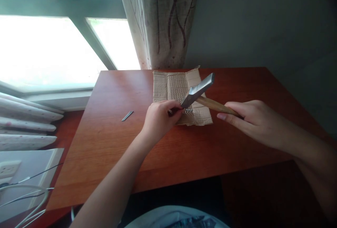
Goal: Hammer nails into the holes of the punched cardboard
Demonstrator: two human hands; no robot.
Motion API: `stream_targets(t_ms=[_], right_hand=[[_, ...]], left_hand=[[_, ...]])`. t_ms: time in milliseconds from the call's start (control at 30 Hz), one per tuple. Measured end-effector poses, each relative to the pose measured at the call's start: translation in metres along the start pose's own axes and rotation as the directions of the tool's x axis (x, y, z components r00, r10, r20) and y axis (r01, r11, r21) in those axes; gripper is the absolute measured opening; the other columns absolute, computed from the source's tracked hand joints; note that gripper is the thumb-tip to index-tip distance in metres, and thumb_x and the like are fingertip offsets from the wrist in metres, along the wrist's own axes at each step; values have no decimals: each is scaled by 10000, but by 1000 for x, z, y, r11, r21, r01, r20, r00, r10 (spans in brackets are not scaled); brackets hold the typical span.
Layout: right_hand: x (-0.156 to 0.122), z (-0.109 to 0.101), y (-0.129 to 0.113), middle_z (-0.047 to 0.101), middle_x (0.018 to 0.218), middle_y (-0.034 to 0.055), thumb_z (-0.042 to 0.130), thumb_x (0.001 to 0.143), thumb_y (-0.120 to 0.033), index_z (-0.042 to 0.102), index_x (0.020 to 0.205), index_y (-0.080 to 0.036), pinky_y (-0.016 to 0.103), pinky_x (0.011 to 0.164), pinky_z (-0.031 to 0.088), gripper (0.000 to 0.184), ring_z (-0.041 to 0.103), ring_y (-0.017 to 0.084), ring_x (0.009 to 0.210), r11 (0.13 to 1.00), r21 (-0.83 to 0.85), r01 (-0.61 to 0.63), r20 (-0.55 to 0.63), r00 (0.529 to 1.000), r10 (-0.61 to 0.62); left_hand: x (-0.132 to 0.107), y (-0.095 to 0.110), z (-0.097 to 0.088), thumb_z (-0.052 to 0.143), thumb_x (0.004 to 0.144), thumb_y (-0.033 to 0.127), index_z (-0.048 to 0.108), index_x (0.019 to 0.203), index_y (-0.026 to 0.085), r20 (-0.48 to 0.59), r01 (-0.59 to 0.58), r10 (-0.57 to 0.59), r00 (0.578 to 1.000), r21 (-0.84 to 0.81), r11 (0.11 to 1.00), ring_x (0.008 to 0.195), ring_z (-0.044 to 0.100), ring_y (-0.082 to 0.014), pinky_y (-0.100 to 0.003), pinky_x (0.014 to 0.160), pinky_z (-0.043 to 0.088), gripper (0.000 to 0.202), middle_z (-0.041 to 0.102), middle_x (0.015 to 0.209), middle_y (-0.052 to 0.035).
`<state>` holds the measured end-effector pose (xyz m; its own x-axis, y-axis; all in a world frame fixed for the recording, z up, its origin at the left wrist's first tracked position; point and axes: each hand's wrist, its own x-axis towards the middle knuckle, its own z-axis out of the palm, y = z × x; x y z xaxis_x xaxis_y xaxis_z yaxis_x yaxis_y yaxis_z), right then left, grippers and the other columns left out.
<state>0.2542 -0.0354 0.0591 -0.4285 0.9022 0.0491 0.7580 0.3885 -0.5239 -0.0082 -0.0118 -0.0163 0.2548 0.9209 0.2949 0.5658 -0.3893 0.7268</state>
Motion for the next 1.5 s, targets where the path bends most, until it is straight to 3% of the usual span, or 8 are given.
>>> stream_targets(t_ms=[300, 500, 700, 900, 1067, 1167, 1333, 1500], right_hand=[[-3, -3, 2, 415, 481, -44, 568, 976, -539, 472, 621, -232, 286, 412, 234, 479, 364, 108, 403, 1000, -17, -3, -85, 996, 2], [-2, -5, -2, 454, 537, -38, 524, 994, -555, 481, 649, -227, 277, 477, 293, 478, 429, 115, 474, 988, -63, -139, 83, 986, 144], [-6, -7, -8, 424, 534, -43, 516, 999, -530, 456, 657, -232, 288, 489, 278, 457, 406, 116, 466, 988, -80, -128, 30, 991, 131], [-4, 0, -9, 489, 566, -26, 492, 1012, -534, 484, 665, -227, 292, 519, 303, 464, 464, 129, 505, 990, -77, -120, 114, 985, 128], [-5, -1, -8, 483, 564, -29, 492, 1010, -545, 493, 669, -226, 290, 519, 305, 467, 462, 128, 504, 990, -70, -124, 109, 985, 131], [-6, -1, -6, 468, 559, -34, 500, 1007, -540, 477, 663, -227, 286, 512, 302, 466, 452, 124, 501, 989, -76, -125, 86, 988, 131], [-6, -2, -5, 452, 544, -36, 510, 999, -545, 468, 655, -229, 286, 504, 287, 469, 436, 124, 489, 984, -93, -153, 63, 985, 159], [-5, -3, -9, 441, 531, -38, 508, 996, -554, 463, 657, -231, 288, 497, 277, 470, 429, 125, 475, 980, -103, -170, 49, 983, 176]], left_hand=[[1, -4, 1, 711, 841, 181, 767, 827, 196, -10, -10, 10, 1000, -32, 999, 610, 635, -119, -226, 580, 451, 60, 766, 749, 7], [1, -5, 1, 734, 829, 167, 768, 810, 201, -2, -4, 4, 1000, 11, 1000, 604, 625, -113, -229, 577, 431, 51, 763, 750, 16], [2, -2, 0, 734, 831, 162, 761, 808, 202, 13, -2, 2, 1000, 21, 1000, 602, 612, -109, -238, 593, 421, 54, 755, 750, 23], [3, 0, -1, 713, 846, 170, 751, 801, 205, 64, 16, -21, 998, 69, 997, 627, 600, -122, -250, 600, 405, 69, 742, 756, 19], [3, 2, -5, 706, 855, 167, 740, 819, 203, 100, -5, -2, 995, 74, 997, 635, 596, -126, -258, 602, 405, 61, 734, 769, 20], [2, 2, -10, 719, 852, 174, 752, 920, 207, 105, -52, 43, 994, 81, 995, 711, 635, -151, -275, 651, 445, 83, 751, 846, 3], [0, -2, -15, 741, 866, 241, 755, 1054, 215, 128, -165, 138, 982, 230, 959, 1007, 658, -251, -391, 882, 488, 190, 760, 1114, -31], [-3, -7, -13, 733, 900, 323, 759, 1066, 260, 135, -160, 121, 983, 326, 932, 1059, 641, -269, -427, 891, 461, 179, 740, 1173, -24]])
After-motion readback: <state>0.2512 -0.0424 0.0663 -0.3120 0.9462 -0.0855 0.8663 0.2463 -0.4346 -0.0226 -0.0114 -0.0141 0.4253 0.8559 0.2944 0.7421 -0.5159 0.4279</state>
